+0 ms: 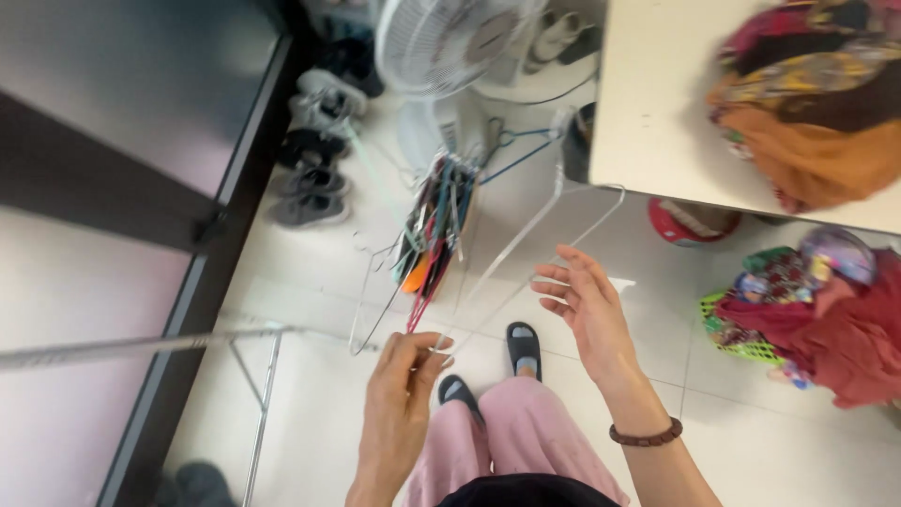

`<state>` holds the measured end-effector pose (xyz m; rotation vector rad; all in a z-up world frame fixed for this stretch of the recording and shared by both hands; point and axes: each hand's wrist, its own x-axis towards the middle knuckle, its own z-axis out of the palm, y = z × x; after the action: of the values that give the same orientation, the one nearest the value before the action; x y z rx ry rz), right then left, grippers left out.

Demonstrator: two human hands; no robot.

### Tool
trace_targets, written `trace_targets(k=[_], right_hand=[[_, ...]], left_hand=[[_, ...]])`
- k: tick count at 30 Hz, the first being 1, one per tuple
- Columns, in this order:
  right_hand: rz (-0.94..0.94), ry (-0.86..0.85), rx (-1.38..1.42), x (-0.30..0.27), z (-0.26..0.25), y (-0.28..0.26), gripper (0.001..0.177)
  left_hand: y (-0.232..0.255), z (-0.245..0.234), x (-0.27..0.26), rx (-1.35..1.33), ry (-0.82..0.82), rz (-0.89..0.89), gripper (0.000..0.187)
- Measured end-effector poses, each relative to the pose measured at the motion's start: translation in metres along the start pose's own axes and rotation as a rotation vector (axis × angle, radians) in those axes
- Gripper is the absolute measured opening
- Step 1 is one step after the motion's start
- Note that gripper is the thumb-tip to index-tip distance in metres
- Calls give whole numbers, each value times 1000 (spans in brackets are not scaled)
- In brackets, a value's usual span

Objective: Hanging clothes on hangers and placing them on a drying rack.

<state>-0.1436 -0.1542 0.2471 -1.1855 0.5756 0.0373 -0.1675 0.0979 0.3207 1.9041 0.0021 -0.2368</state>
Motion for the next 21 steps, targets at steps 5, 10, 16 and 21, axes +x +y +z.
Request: trace_targets(k=[5,10,16,21], right_hand=[[-51,62,443,-5,-64,-35,51],[-202,270,427,-19,-133,-64,46],[-315,352,296,-29,-212,-99,42],[-305,560,-89,-29,-252,-119,41]], left_hand=[[28,52,13,79,-299,168,15],[58,108,28,293,-559,262,19],[84,188,60,296,-857,469,33],[123,262,94,200,-841,532,31]])
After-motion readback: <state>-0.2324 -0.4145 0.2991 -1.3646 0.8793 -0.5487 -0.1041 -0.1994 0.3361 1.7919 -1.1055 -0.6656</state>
